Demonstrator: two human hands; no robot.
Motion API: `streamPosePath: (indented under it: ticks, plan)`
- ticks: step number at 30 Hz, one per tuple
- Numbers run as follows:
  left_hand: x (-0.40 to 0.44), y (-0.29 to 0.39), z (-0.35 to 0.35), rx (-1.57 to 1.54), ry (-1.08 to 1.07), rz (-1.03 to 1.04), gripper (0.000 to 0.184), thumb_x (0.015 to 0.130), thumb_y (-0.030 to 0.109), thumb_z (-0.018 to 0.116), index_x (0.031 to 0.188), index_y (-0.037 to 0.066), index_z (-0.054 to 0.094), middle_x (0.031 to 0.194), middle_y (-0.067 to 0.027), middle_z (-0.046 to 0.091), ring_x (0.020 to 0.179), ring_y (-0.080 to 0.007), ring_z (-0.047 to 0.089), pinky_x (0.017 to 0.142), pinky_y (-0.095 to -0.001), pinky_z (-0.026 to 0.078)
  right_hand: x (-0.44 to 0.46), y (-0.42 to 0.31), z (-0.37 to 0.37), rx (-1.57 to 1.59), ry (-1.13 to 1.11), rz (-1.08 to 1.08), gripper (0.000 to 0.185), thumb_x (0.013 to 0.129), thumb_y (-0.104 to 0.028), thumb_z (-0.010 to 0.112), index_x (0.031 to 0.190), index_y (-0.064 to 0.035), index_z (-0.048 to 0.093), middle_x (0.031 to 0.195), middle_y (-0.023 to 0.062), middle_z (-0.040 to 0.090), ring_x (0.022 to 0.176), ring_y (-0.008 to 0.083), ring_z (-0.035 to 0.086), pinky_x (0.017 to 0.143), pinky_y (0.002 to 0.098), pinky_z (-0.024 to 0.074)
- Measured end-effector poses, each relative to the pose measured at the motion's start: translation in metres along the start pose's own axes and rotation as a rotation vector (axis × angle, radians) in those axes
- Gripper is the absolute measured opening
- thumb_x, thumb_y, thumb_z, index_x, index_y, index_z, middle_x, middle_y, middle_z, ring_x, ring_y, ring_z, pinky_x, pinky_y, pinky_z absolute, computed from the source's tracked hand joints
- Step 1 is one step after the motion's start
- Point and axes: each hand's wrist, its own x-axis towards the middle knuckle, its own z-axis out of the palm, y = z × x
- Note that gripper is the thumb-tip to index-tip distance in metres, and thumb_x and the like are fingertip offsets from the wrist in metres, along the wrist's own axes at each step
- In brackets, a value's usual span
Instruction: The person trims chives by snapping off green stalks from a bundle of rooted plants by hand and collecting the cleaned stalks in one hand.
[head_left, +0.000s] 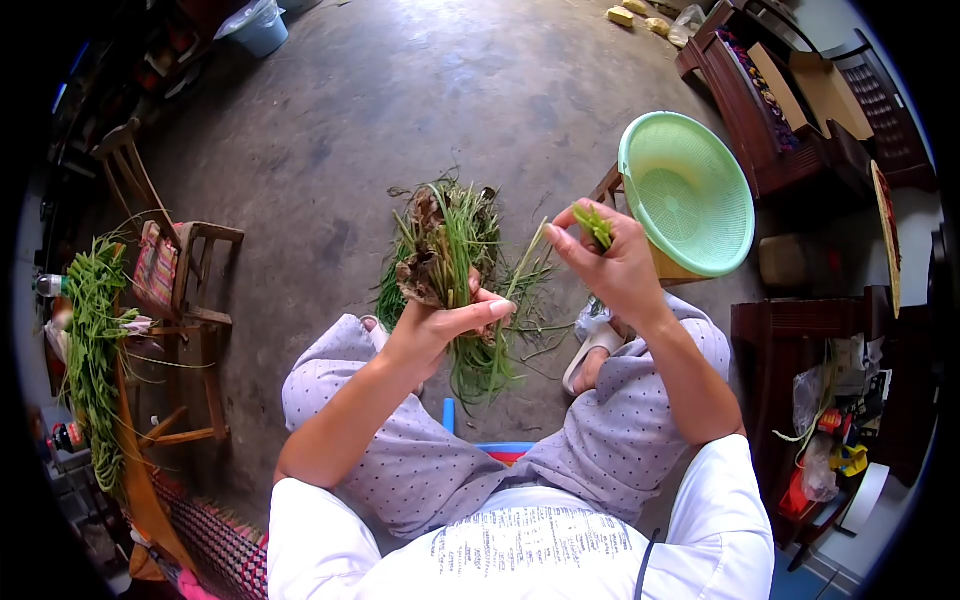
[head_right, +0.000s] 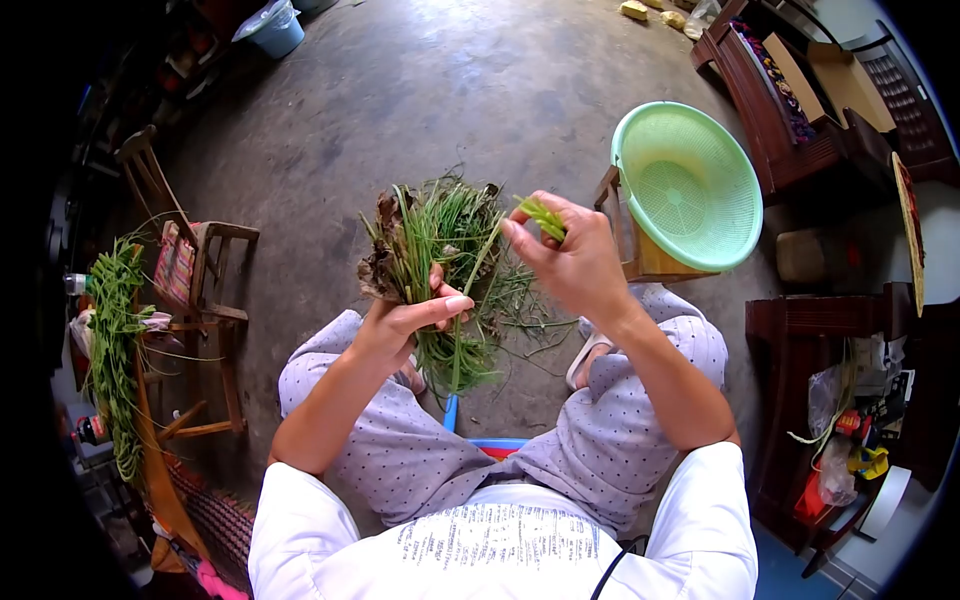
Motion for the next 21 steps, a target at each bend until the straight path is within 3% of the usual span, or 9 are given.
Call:
streamPosePath:
  ticks: [3, 7, 13, 15, 18, 19, 21]
  plan:
    - [-0.001, 0.001, -0.005, -0.015, -0.05, 0.009, 0.028, 0.076, 0.004, 0.07, 0.086, 0.009, 0.044, 0.082, -0.0089, 0.064, 0.075, -0.0128, 0.061, 0.062, -0.0238, 0.043, 0.006, 0.007, -0.007, -0.07, 0.148, -0.055, 0.013, 0.082, -0.015, 0.065, 0.079, -0.0035, 0.06, 0.049, -0.0061, 0.037, 0.045, 0.0008, 0.031, 0.041, 0.0223, 0.0236]
    - [-0.001, 0.0, -0.009, -0.045, -0.076, 0.038, 0.028, 0.076, 0.004, 0.069, 0.087, 0.01, 0.043, 0.083, -0.0103, 0.065, 0.075, -0.0135, 0.062, 0.063, -0.0241, 0.042, 0.007, 0.009, -0.012, -0.064, 0.191, -0.001, 0.013, 0.082, -0.016, 0.065, 0.079, -0.0042, 0.059, 0.049, -0.0065, 0.038, 0.045, 0.0011, 0.032, 0.041, 0.0221, 0.0241]
    - [-0.001, -0.001, -0.008, -0.063, -0.052, 0.058, 0.028, 0.077, 0.005, 0.069, 0.086, 0.01, 0.043, 0.082, -0.01, 0.065, 0.075, -0.0123, 0.061, 0.062, -0.0239, 0.043, 0.0, 0.004, -0.001, -0.043, 0.234, -0.088, 0.018, 0.082, -0.019, 0.067, 0.078, -0.0045, 0.058, 0.05, -0.0054, 0.039, 0.046, 0.0026, 0.033, 0.042, 0.0224, 0.0269]
    - [-0.001, 0.0, -0.006, -0.017, -0.023, 0.087, 0.026, 0.077, 0.006, 0.07, 0.084, 0.009, 0.044, 0.082, -0.0089, 0.064, 0.075, -0.0114, 0.06, 0.062, -0.0236, 0.044, -0.01, 0.006, 0.009, 0.131, -0.034, -0.092, 0.021, 0.081, -0.023, 0.069, 0.081, -0.004, 0.059, 0.052, -0.0045, 0.041, 0.049, 0.0025, 0.035, 0.044, 0.0224, 0.0288]
    - [0.0, 0.001, -0.004, 0.033, -0.007, 0.104, 0.025, 0.077, 0.006, 0.07, 0.081, 0.009, 0.045, 0.081, -0.0079, 0.064, 0.075, -0.0112, 0.06, 0.062, -0.0235, 0.044, -0.016, -0.007, 0.021, 0.164, -0.158, -0.001, 0.024, 0.081, -0.025, 0.07, 0.083, -0.0029, 0.061, 0.055, -0.004, 0.044, 0.053, 0.0021, 0.037, 0.046, 0.0222, 0.0297]
    - [0.0, 0.0, -0.004, 0.033, -0.008, 0.1, 0.025, 0.077, 0.006, 0.07, 0.081, 0.009, 0.045, 0.081, -0.0079, 0.064, 0.075, -0.0112, 0.06, 0.062, -0.0235, 0.044, -0.015, -0.006, 0.022, 0.203, -0.204, 0.059, 0.024, 0.081, -0.024, 0.07, 0.083, -0.0016, 0.062, 0.06, -0.0035, 0.052, 0.056, 0.0021, 0.041, 0.047, 0.0214, 0.0311]
    - [0.0, -0.001, -0.003, 0.031, -0.025, 0.127, 0.024, 0.077, 0.007, 0.07, 0.08, 0.008, 0.046, 0.081, -0.0075, 0.064, 0.076, -0.0113, 0.06, 0.062, -0.0234, 0.044, -0.016, -0.001, 0.027, 0.352, -0.235, 0.111, 0.02, 0.081, -0.021, 0.069, 0.084, -0.0023, 0.061, 0.06, -0.0055, 0.05, 0.054, 0.0008, 0.039, 0.046, 0.02, 0.0284]
